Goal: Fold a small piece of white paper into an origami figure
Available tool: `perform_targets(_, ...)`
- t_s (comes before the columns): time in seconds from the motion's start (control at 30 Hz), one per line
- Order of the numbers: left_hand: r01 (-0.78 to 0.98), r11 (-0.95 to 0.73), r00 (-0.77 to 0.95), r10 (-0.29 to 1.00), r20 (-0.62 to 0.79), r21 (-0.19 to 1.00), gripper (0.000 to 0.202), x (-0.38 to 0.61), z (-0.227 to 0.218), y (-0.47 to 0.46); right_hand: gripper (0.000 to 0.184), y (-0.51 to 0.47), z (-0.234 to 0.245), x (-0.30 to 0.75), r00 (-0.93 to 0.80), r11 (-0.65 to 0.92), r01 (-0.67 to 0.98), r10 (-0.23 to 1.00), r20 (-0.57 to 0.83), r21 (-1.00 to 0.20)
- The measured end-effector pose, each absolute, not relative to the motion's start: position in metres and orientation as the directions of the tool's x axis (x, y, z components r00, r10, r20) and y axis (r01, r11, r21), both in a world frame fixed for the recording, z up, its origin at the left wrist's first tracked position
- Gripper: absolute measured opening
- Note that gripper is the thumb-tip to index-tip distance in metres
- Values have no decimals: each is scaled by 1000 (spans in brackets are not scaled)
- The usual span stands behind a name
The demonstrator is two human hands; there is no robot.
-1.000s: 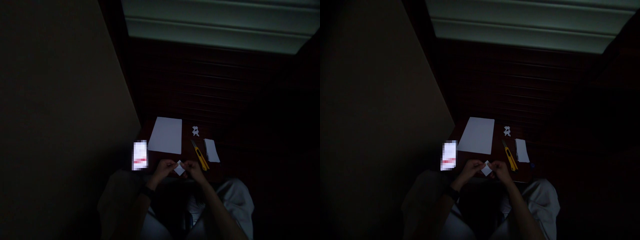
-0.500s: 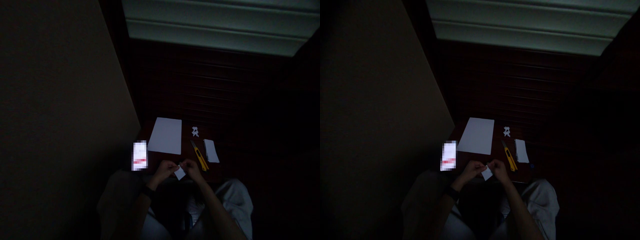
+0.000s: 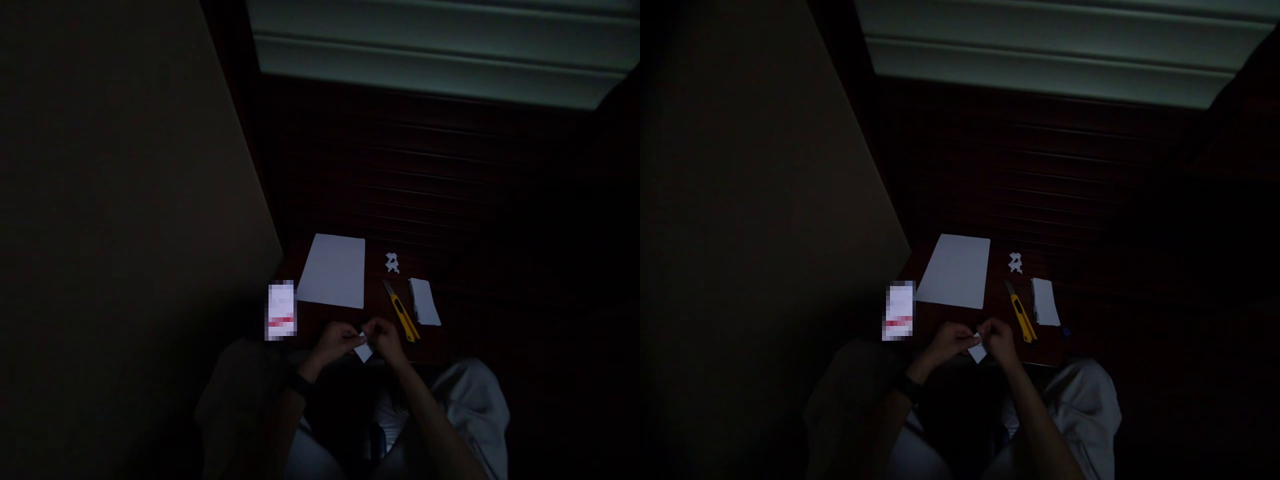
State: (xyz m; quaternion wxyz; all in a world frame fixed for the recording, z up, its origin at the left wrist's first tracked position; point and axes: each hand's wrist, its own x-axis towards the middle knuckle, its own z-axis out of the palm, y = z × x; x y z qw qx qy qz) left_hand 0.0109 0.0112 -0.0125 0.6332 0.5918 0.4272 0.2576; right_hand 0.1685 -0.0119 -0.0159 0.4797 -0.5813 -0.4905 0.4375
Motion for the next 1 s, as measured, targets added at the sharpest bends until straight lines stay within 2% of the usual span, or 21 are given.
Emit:
perform_targets(0.3,241,22,503,852,-144,970,32,11,-12,10,22,-13,-13,171,43,-44,140,998,-38,-989)
perform_targets(0.53,161,148,390,899,-201,976,34,11,-12,13,23,-19,-12,172,-66,1,204,998,-13,-979)
perform_targets(0.63,126,134,336,926,-169,983,38,15,-9,13,28,-20,-14,171,-60,-51,212,996,-65,-976)
perform_targets(0.77,267,0,303,949,-84,964,45,11,5,15,36,-18,-14,170,-2,-131,128,991,-132,-983)
perform_targets(0.83,450,-150,168,982,82,880,38,-1,18,20,38,-16,-12,171,42,-164,60,986,-161,-985)
perform_targets(0.87,571,-189,69,981,183,799,36,-9,26,25,39,-15,-11,172,62,-178,25,982,-176,-984)
perform_targets(0.93,775,-177,-44,942,332,606,38,-28,40,35,39,-14,-10,174,93,-187,-33,978,-189,-982)
perform_targets(1.0,891,-115,-82,911,404,440,43,-44,49,44,39,-13,-9,176,103,-172,-67,979,-179,-983)
